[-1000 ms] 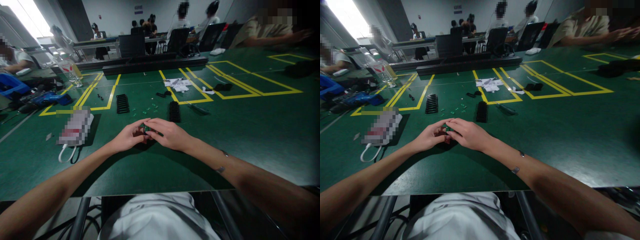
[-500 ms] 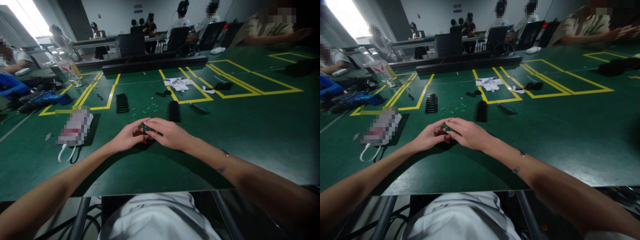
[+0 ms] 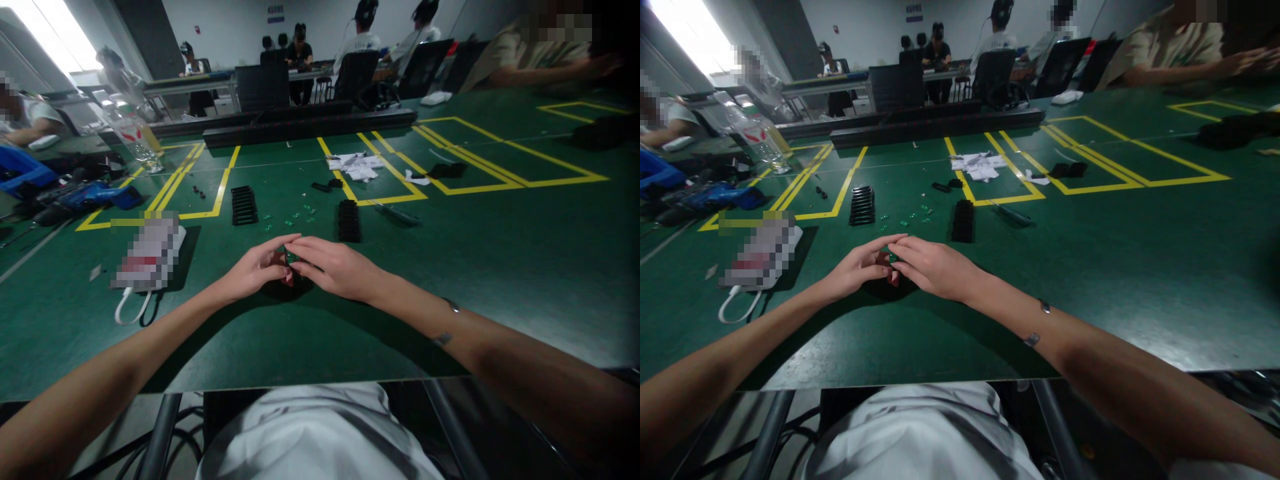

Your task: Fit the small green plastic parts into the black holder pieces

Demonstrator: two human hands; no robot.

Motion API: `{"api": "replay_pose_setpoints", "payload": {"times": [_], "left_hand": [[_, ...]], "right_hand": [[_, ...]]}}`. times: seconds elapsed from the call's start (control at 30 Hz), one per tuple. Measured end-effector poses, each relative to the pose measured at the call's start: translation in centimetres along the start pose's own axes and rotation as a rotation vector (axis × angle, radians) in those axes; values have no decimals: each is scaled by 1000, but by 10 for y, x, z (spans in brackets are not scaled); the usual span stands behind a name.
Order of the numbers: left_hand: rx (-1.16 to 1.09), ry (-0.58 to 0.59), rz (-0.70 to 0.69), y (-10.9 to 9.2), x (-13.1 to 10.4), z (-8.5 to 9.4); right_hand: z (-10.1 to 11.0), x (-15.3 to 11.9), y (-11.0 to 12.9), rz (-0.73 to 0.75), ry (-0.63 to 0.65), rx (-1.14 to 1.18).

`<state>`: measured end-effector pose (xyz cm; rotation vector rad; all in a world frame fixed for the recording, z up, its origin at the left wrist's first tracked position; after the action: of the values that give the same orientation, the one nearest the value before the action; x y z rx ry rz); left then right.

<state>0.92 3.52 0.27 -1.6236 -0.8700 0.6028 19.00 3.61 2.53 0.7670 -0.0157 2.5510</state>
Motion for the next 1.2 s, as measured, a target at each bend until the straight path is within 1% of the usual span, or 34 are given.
{"api": "replay_pose_setpoints", "payload": {"times": [0.2,0.43,0.6,0.97,1.2], "left_hand": [[24,-4,-13,2,1,1],[61,4,-31,2,0,2],[64,-4,-30,3,0,3],[76,-7,-29,1,0,1],[82,-17,-39,2,0,1]], "right_hand": [[1,0,0,-10,50,-34],[-1,-1,-3,-50,25,-19],[-1,-1,-4,-104,53,-4],[0,0,-3,-56,73,9],[2,0,-3,-50,96,-39]]}}
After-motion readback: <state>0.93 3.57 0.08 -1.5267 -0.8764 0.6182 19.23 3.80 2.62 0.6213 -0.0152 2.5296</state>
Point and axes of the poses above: each hand's wrist, its own x-axis towards the middle knuckle, its own z-axis out of the back of the hand, y = z × x, the point moved 3 cm from there along x, towards the middle knuckle, and after that the axes turned 13 degrees about -x, right-handed, at the moved point
